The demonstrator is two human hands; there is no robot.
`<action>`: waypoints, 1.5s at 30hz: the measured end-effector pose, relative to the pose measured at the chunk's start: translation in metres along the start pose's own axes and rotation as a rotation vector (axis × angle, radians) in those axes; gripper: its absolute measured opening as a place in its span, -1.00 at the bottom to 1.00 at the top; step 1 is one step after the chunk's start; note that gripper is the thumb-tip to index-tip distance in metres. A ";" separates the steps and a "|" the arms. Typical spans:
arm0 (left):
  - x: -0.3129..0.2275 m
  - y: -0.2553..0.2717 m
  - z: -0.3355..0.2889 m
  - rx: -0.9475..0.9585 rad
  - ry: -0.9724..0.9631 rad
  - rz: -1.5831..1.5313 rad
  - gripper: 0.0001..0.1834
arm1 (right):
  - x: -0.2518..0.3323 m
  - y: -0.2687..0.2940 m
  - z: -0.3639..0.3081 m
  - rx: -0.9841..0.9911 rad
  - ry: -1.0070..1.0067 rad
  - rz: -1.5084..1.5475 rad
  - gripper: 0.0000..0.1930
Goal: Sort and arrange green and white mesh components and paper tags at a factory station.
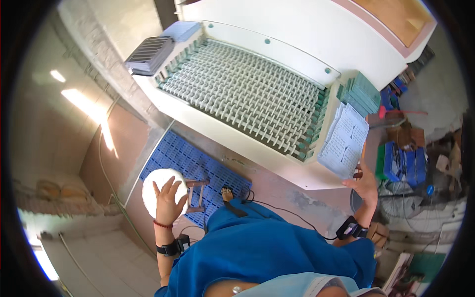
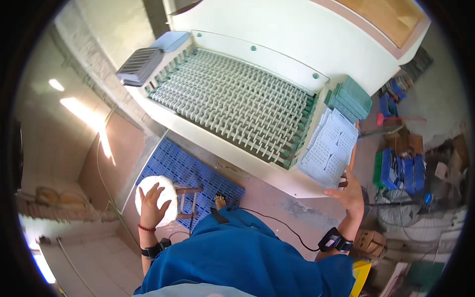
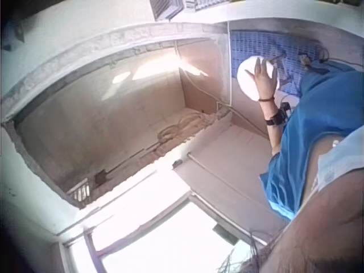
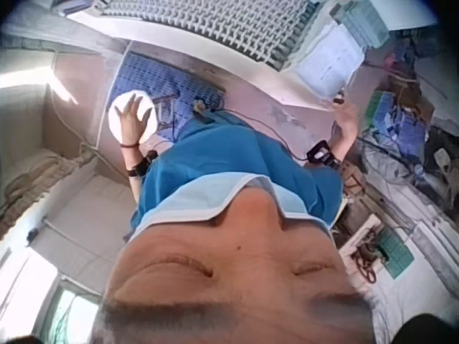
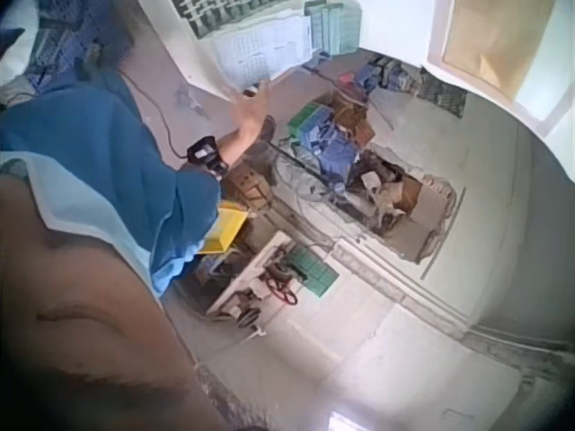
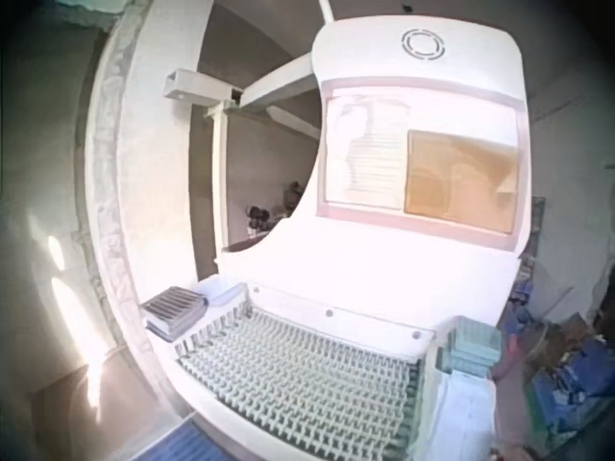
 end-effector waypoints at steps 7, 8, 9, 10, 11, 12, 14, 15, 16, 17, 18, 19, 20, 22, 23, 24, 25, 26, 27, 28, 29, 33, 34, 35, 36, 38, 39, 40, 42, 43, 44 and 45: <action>0.015 0.006 0.116 0.045 -0.204 -0.073 -0.53 | -0.041 -0.002 0.013 0.000 -0.183 0.314 -0.15; 0.016 0.007 0.127 0.057 -0.224 -0.073 -0.53 | -0.044 -0.002 0.012 -0.015 -0.200 0.323 -0.15; 0.017 0.008 0.137 0.088 -0.265 -0.070 -0.53 | -0.045 -0.002 0.013 0.016 -0.259 0.457 -0.27; 0.017 0.008 0.148 0.120 -0.307 -0.065 -0.53 | -0.049 -0.003 0.013 0.045 -0.317 0.593 -0.39; 0.014 0.009 0.161 0.153 -0.362 -0.047 -0.53 | -0.050 -0.002 0.012 0.028 -0.331 0.607 -0.39; 0.011 0.009 0.175 0.165 -0.383 -0.044 -0.53 | -0.052 -0.001 0.011 0.028 -0.369 0.679 -0.49; 0.004 0.012 0.203 0.228 -0.478 -0.043 -0.53 | -0.055 -0.006 0.006 0.020 -0.412 0.768 -0.58; -0.001 0.015 0.215 0.258 -0.525 -0.045 -0.53 | -0.057 -0.009 0.004 -0.014 -0.419 0.814 -0.62; -0.005 0.014 0.229 0.263 -0.542 -0.040 -0.53 | -0.058 -0.012 0.003 -0.050 -0.421 0.859 -0.65; -0.008 0.014 0.242 0.282 -0.600 -0.059 -0.52 | -0.057 -0.014 0.001 -0.064 -0.425 0.870 -0.65; -0.012 0.013 0.255 0.301 -0.657 -0.080 -0.52 | -0.056 -0.016 -0.002 -0.124 -0.439 0.849 -0.67; -0.016 0.012 0.266 0.305 -0.714 -0.086 -0.51 | -0.056 -0.017 -0.006 -0.183 -0.454 0.825 -0.69; -0.018 0.010 0.276 0.310 -0.729 -0.086 -0.51 | -0.055 -0.019 -0.010 -0.197 -0.460 0.832 -0.69; -0.022 0.006 0.296 0.371 -0.814 -0.104 -0.51 | -0.053 -0.023 -0.020 -0.322 -0.475 0.873 -0.77; -0.026 0.004 0.304 0.371 -0.861 -0.087 -0.51 | -0.050 -0.024 -0.027 -0.339 -0.483 0.878 -0.77; -0.025 0.000 0.310 0.378 -0.878 -0.090 -0.51 | -0.046 -0.023 -0.036 -0.429 -0.487 0.897 -0.81; -0.022 -0.005 0.317 0.395 -0.926 -0.116 -0.52 | -0.040 -0.024 -0.044 -0.519 -0.488 0.918 -0.84; -0.020 -0.008 0.324 0.413 -0.972 -0.147 -0.52 | -0.029 -0.022 -0.053 -0.568 -0.501 0.966 -0.88; -0.019 -0.008 0.331 0.421 -1.019 -0.174 -0.52 | -0.025 -0.024 -0.062 -0.610 -0.468 1.003 -0.87; -0.015 -0.012 0.338 0.427 -1.036 -0.182 -0.52 | -0.022 -0.028 -0.074 -0.656 -0.433 1.035 -0.86; -0.009 -0.012 0.344 0.441 -1.062 -0.232 -0.53 | -0.017 -0.035 -0.084 -0.697 -0.409 1.086 -0.86; 0.025 -0.016 0.367 0.471 -1.126 -0.366 -0.55 | 0.020 -0.088 -0.120 -0.825 -0.259 1.230 -0.84; 0.031 -0.014 0.371 0.494 -1.136 -0.424 -0.56 | 0.034 -0.104 -0.131 -0.788 -0.223 1.250 -0.83; 0.040 -0.012 0.376 0.446 -1.191 -0.450 -0.58 | 0.053 -0.121 -0.137 -0.751 -0.187 1.265 -0.81; 0.048 -0.009 0.379 0.440 -1.185 -0.457 -0.58 | 0.085 -0.141 -0.135 -0.820 -0.238 1.317 -0.81; 0.067 0.000 0.384 0.527 -1.106 -0.622 -0.58 | 0.129 -0.180 -0.124 -0.860 -0.336 1.335 -0.83; 0.077 0.003 0.387 0.516 -1.104 -0.626 -0.58 | 0.149 -0.203 -0.115 -0.822 -0.343 1.349 -0.83; 0.086 0.003 0.390 0.556 -1.068 -0.692 -0.58 | 0.166 -0.225 -0.102 -0.782 -0.345 1.359 -0.82; 0.102 0.002 0.382 0.582 -1.019 -0.760 -0.58 | 0.182 -0.274 -0.081 -0.661 -0.388 1.357 -0.82; 0.113 -0.005 0.378 0.699 -0.840 -0.894 -0.58 | 0.196 -0.299 -0.067 -0.564 -0.376 1.374 -0.83; 0.123 -0.014 0.376 0.821 -0.663 -1.011 -0.58 | 0.207 -0.327 -0.051 -0.476 -0.365 1.401 -0.84; 0.138 -0.024 0.366 0.902 -0.497 -1.202 -0.57 | 0.218 -0.353 -0.033 -0.397 -0.385 1.439 -0.86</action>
Point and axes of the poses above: each hand's wrist, its own z-axis towards the middle knuckle, its own y-axis out of the back of the hand, x = y × z, the point moved 1 cm from there along z, towards the middle knuckle, and after that the axes turned 8 degrees about -y, right-handed, at the moved point
